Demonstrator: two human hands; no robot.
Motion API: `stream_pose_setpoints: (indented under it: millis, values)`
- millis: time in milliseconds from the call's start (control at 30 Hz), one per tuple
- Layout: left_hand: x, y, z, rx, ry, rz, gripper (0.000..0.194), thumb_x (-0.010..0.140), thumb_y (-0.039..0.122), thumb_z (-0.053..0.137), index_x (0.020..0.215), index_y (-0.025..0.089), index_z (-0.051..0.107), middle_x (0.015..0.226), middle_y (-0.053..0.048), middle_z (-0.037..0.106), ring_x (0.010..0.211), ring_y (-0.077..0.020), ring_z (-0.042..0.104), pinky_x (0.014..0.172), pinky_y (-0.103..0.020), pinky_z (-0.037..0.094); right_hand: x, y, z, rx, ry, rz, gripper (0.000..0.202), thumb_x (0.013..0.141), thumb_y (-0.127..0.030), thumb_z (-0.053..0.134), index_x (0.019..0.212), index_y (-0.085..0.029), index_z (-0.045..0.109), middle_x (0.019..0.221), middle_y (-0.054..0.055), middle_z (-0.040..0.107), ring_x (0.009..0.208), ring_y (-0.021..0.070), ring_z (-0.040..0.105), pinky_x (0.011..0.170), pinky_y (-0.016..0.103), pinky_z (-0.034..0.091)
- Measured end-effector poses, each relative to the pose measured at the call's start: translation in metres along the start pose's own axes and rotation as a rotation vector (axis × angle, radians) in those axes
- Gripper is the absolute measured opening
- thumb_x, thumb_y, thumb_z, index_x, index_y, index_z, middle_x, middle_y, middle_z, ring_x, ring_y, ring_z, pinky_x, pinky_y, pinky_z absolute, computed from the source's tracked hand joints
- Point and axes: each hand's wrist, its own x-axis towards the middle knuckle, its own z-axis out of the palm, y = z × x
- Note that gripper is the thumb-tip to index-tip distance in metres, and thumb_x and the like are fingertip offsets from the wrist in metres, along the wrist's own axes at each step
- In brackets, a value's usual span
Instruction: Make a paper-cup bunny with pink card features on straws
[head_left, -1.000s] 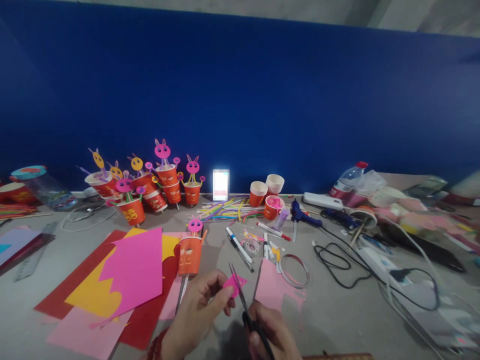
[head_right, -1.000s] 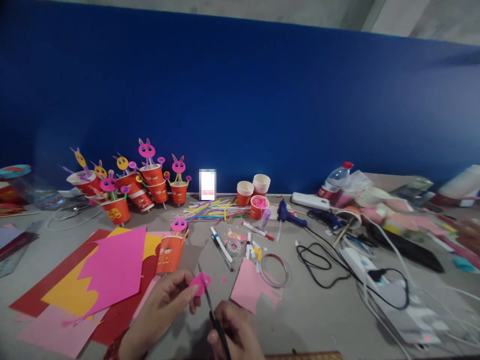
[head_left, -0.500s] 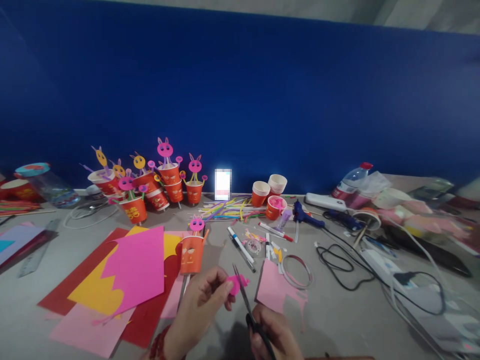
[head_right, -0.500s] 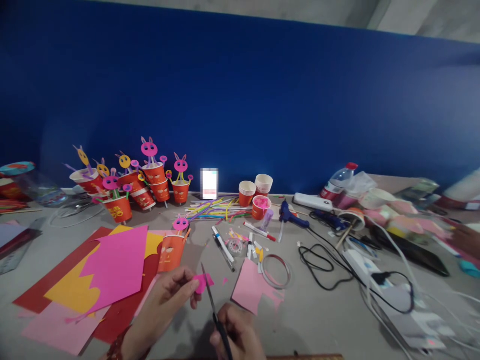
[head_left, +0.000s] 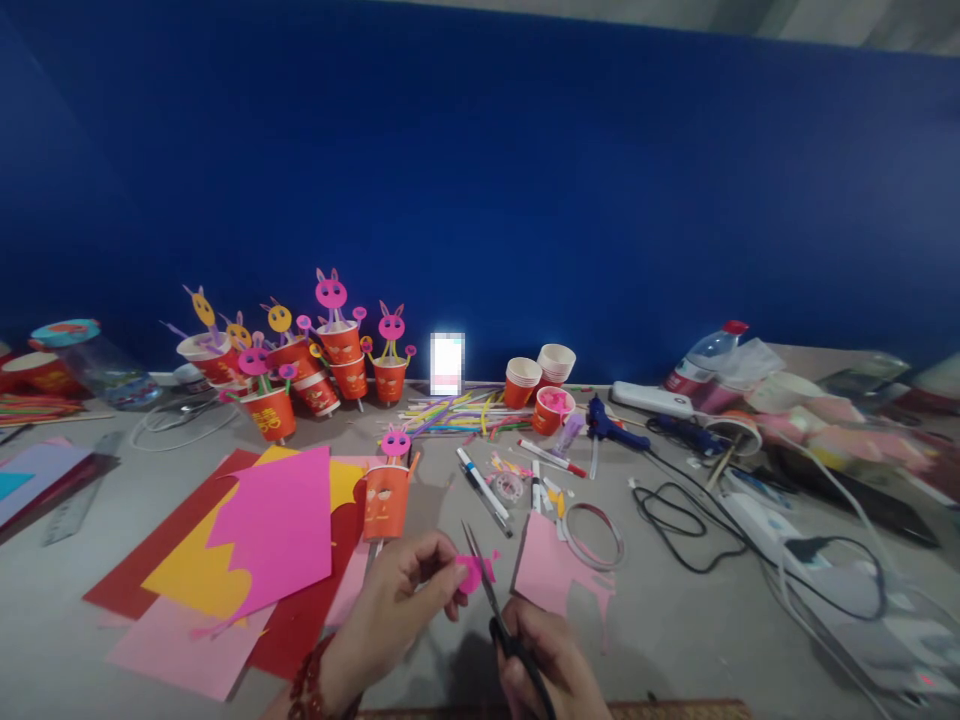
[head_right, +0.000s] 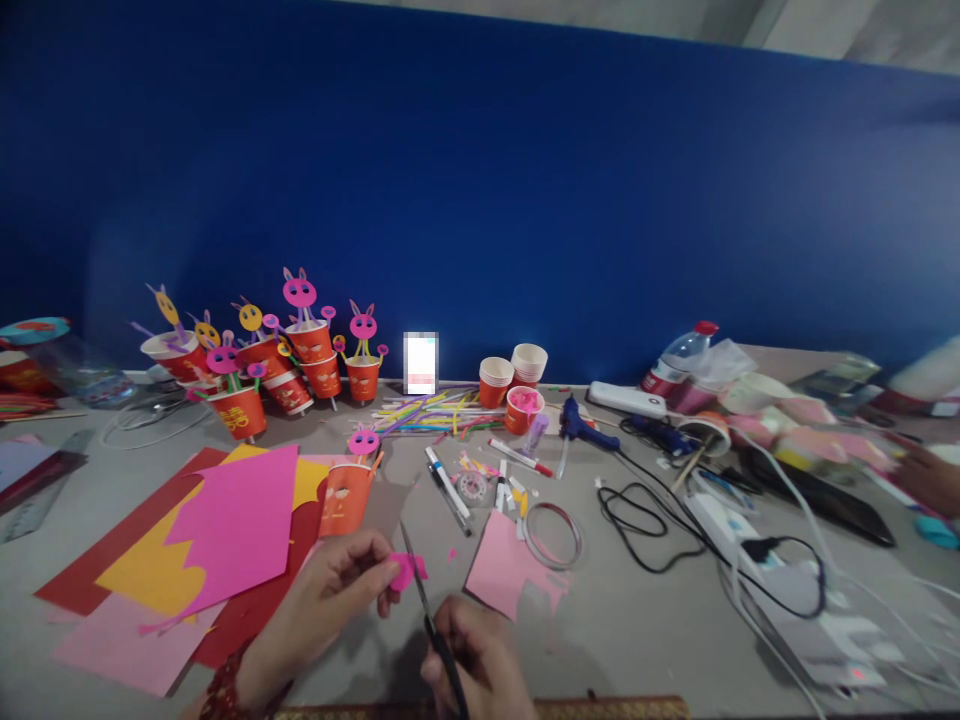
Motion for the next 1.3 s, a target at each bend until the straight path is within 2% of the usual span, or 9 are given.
stream_pose_setpoints:
  millis: [200,467,600,800,900,1167,1300]
  values:
    - [0.000,0.001,0.000,-0.008,0.014,-0.003,0.029,0.089,0.040,0.059,0.071,0.017,0.060,0.065,0.000,0.060,0.059,-0.0126,0.058,0.061,-0.023,0.044,-0.001,-0.001,0.000,0.003,-0.006,0.015,0.059,0.078,-0.080,0.053,0.070,-0.023,0.041,0.047,-0.008,0.041,0.036,0.0054,0.033,0.038,0.017,0.026]
    - [0.001,0.000,0.000,-0.019,0.032,0.008,0.029,0.090,0.040,0.059,0.072,0.017,0.060,0.065,0.000,0.060,0.060,-0.0126,0.057,0.061,-0.023,0.044,-0.002,0.019,-0.003,-0.067,0.033,-0.050,0.059,0.078,-0.081,0.050,0.068,-0.023,0.040,0.043,-0.010,0.036,0.032,0.0051,0.028,0.034,0.018,0.023]
    - [0.000,-0.001,0.000,-0.007,0.052,0.024,0.029,0.090,0.039,0.058,0.072,0.017,0.060,0.064,0.001,0.059,0.061,-0.0129,0.058,0.062,-0.022,0.044,-0.004,0.014,-0.005,-0.093,0.014,-0.025,0.057,0.081,-0.078,0.052,0.070,-0.023,0.042,0.045,-0.009,0.039,0.036,0.0061,0.034,0.037,0.018,0.025]
    - [0.000,0.001,0.001,0.004,0.049,0.023,0.028,0.091,0.039,0.057,0.073,0.018,0.060,0.065,0.001,0.059,0.062,-0.0131,0.059,0.062,-0.022,0.045,-0.003,0.006,-0.007,-0.076,-0.021,-0.026,0.056,0.082,-0.077,0.052,0.072,-0.023,0.040,0.049,-0.009,0.039,0.038,0.0058,0.032,0.038,0.018,0.026]
    - [-0.002,0.002,0.000,0.011,0.061,0.040,0.026,0.091,0.038,0.056,0.074,0.018,0.059,0.068,0.001,0.059,0.064,-0.0132,0.060,0.062,-0.022,0.046,-0.003,0.009,-0.008,-0.110,-0.004,-0.064,0.056,0.082,-0.076,0.053,0.070,-0.023,0.040,0.050,-0.008,0.040,0.039,0.0060,0.032,0.039,0.018,0.026]
    - [-0.002,0.001,0.001,0.032,0.071,0.030,0.026,0.092,0.036,0.055,0.074,0.018,0.059,0.067,0.001,0.059,0.064,-0.0135,0.060,0.062,-0.022,0.045,-0.003,0.012,-0.009,-0.157,0.006,-0.033,0.056,0.081,-0.076,0.052,0.068,-0.023,0.039,0.048,-0.008,0.037,0.039,0.0067,0.032,0.039,0.020,0.023]
    - [-0.001,0.001,-0.002,0.050,0.052,0.045,0.025,0.093,0.035,0.053,0.075,0.018,0.059,0.068,0.001,0.058,0.065,-0.0132,0.060,0.063,-0.022,0.045,-0.002,0.009,-0.013,-0.158,0.035,0.003,0.056,0.079,-0.074,0.057,0.065,-0.024,0.035,0.050,-0.009,0.033,0.040,0.0057,0.029,0.040,0.020,0.022]
